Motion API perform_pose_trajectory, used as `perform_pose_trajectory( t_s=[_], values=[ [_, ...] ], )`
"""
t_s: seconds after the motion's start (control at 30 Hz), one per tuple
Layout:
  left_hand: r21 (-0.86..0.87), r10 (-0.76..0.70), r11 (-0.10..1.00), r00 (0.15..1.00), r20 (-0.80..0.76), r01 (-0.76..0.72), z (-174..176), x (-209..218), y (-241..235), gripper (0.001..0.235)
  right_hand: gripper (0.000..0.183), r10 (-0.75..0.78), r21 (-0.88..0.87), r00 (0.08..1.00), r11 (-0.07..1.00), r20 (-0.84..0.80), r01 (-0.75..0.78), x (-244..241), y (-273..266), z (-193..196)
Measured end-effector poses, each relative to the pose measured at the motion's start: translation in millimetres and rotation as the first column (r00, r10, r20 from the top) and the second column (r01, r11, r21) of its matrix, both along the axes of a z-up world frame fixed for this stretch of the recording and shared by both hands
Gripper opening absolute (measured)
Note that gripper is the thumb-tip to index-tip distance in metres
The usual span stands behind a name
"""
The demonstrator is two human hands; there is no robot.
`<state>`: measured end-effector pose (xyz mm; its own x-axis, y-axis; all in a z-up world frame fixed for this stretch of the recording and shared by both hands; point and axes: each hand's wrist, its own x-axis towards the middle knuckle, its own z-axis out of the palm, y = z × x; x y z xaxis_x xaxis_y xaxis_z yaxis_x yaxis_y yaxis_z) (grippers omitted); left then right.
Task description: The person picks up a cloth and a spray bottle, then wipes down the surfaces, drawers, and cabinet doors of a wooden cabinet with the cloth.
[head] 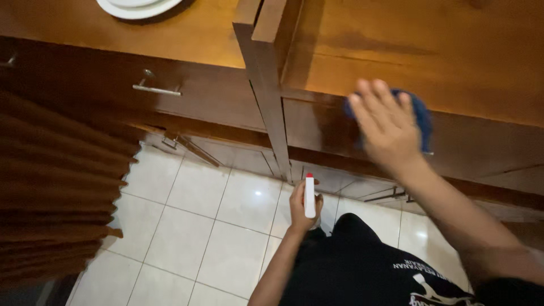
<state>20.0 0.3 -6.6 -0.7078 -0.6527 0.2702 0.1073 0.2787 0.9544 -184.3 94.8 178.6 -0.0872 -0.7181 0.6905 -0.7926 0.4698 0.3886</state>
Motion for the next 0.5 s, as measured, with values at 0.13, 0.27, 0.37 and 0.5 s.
perform_pose_trajectory(
  t_s=[0.13,0.27,0.37,0.5],
  values=[
    [-0.096,0.057,0.993,0.989,-0.138,-0.07,-2.6,13.8,9.5,0.039,0.049,0.176,-0.015,0.978,0.984,0.109,-0.175,24.5,-63.6,3.5],
    [-0.027,0.146,0.989,0.988,-0.049,-0.148,-1.1,18.8,24.5,0.039,0.05,0.279,-0.064,0.95,0.96,0.141,-0.272,41.1,-92.8,12.2],
    [-0.011,0.166,0.986,0.984,-0.06,-0.167,6.2,26.6,41.0,0.04,0.047,0.355,-0.079,0.93,0.934,0.099,-0.348,35.9,-83.7,17.1],
    [-0.087,0.126,0.988,0.991,-0.051,-0.13,24.2,29.2,66.2,0.038,0.041,0.497,-0.169,0.844,0.867,0.202,-0.47,28.1,-46.1,27.2]
  ],
)
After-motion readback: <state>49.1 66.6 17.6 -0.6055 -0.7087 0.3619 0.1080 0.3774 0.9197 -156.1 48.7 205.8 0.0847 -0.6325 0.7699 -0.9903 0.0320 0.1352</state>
